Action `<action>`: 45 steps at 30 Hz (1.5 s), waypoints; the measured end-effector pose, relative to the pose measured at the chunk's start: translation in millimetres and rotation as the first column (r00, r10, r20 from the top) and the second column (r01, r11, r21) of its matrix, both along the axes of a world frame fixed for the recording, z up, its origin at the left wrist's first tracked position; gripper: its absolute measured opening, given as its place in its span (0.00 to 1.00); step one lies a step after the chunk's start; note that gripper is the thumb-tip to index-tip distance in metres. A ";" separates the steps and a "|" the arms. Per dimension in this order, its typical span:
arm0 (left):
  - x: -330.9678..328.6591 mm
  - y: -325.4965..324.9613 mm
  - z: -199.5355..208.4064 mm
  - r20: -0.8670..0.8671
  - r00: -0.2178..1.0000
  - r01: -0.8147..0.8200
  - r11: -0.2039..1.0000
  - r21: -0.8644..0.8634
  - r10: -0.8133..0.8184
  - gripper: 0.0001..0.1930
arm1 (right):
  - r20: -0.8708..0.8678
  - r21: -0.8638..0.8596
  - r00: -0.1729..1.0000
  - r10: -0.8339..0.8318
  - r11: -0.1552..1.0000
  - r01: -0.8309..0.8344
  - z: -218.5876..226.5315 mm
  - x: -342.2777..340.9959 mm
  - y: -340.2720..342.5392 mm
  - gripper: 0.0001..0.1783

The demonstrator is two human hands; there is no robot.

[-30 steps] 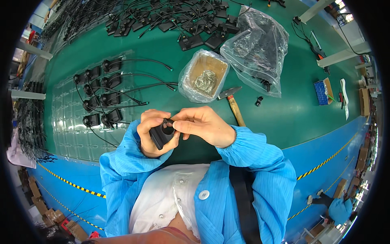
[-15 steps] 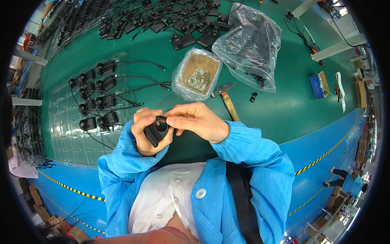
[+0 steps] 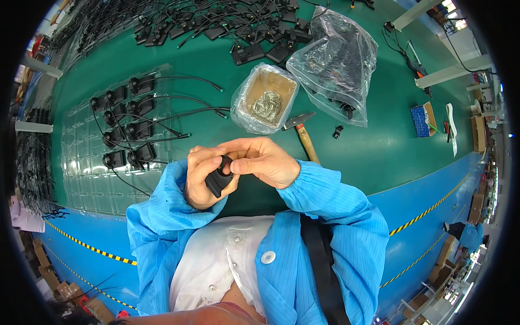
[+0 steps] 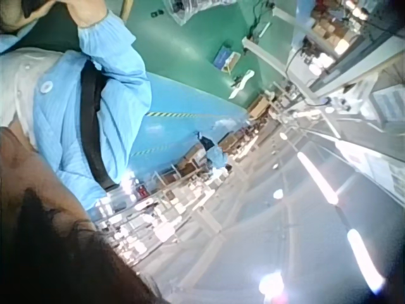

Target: Assemble small electronic components by press-fitting parts with a hammer.

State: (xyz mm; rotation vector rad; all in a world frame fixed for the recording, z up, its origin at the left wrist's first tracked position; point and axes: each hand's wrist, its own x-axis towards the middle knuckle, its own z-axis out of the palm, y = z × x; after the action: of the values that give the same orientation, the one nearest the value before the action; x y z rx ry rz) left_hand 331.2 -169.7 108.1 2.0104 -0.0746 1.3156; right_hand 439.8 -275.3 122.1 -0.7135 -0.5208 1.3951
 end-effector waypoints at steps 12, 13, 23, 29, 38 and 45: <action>-8.1 -0.4 5.8 -0.122 0.987 -0.093 0.992 0.082 0.102 0.28 | -0.232 -0.028 0.958 -0.167 0.986 0.165 1.5 -22.9 1.5 0.23; -8.2 -3.5 6.3 -0.075 0.995 -0.070 0.997 0.029 0.072 0.26 | -0.241 -0.026 0.961 -0.131 0.991 0.129 0.3 -23.5 -0.3 0.23; -8.3 -14.7 1.9 0.110 0.992 0.084 0.988 -0.131 -0.069 0.19 | -0.361 0.003 0.932 0.020 1.000 -0.020 2.7 -20.8 -8.3 0.22; -6.8 -8.6 10.9 0.042 0.994 0.106 0.983 -0.147 -0.101 0.20 | -0.403 -0.032 0.915 -0.018 0.999 0.005 -3.6 -21.0 -8.4 0.22; 5.1 0.4 11.6 0.033 0.999 0.008 1.000 -0.022 -0.008 0.20 | -0.266 -0.238 0.929 -0.256 0.952 0.194 2.0 -25.8 -14.3 0.17; 5.0 1.8 11.3 0.018 1.000 0.004 1.000 -0.020 -0.004 0.20 | -0.284 -0.187 0.951 -0.125 0.980 0.073 -4.0 -29.3 -24.4 0.16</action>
State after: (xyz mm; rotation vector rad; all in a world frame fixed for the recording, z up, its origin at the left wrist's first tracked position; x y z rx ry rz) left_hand 336.2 -167.9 119.4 1.9808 -0.0731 1.3266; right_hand 410.5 -299.6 118.1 -0.6470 -0.1269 1.4322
